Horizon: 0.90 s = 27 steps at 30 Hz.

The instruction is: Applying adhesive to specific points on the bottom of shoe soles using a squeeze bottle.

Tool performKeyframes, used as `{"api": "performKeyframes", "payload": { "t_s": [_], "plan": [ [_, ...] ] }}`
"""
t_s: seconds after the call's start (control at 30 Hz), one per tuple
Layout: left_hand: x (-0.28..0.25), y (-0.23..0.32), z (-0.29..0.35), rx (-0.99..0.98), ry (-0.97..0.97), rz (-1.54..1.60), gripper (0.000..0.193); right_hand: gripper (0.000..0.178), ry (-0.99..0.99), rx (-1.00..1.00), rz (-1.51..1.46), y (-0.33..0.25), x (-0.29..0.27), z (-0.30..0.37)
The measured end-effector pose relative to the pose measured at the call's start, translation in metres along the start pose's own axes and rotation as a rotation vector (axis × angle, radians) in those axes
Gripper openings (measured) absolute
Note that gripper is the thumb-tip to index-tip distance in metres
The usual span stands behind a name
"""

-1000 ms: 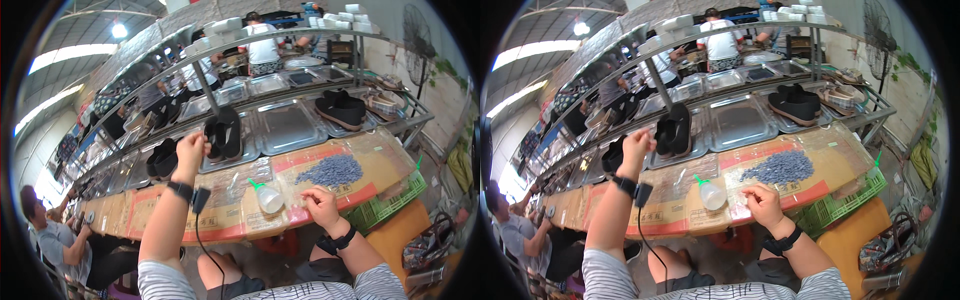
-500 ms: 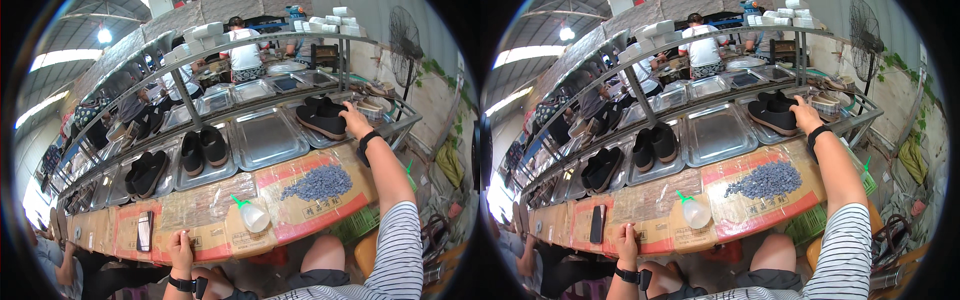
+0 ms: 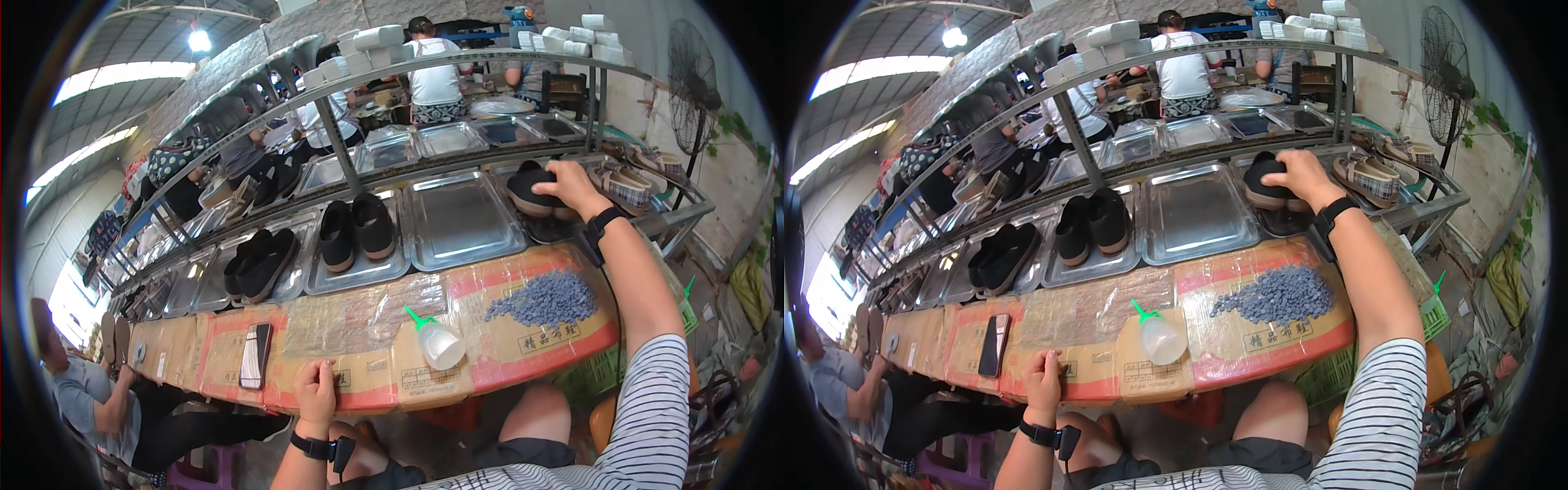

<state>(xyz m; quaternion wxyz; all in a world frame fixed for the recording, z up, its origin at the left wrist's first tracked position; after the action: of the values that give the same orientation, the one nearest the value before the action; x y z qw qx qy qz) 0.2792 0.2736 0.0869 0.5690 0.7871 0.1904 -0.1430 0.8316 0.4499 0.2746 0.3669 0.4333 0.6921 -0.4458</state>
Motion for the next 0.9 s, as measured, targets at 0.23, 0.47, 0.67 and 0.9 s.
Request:
{"api": "performKeyframes", "payload": {
  "t_s": [0.23, 0.47, 0.67, 0.9],
  "plan": [
    [-0.008, 0.012, 0.001, 0.020, 0.035, 0.109, 0.018, 0.041, 0.129, -0.409, -0.102, -0.206, -0.023, 0.065],
    [-0.049, 0.123, 0.041, 0.241, 0.067, 0.162, 0.013, 0.032, 0.017, -0.732, -0.007, -0.367, 0.039, 0.176],
    [-0.018, 0.131, 0.040, -0.049, -0.375, -0.098, 0.026, 0.023, -0.253, -0.746, -0.210, -0.423, 0.119, 0.265],
    [0.033, 0.077, 0.027, -0.084, -0.423, -0.589, 0.034, 0.010, -0.359, -0.832, -0.427, -0.425, 0.122, 0.308]
  ]
}}
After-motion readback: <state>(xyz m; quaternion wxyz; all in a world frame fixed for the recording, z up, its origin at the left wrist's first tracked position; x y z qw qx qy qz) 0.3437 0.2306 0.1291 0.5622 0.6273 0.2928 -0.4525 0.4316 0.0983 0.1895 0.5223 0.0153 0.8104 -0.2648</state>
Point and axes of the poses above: each hand's wrist, its own z-axis away from the middle knuckle, its own x-axis out of the palm, y = z × x, the point moved 10 cm from there along -z, towards the middle knuckle, and after that the axes turned 14 degrees about -y, right-handed, at the moved point
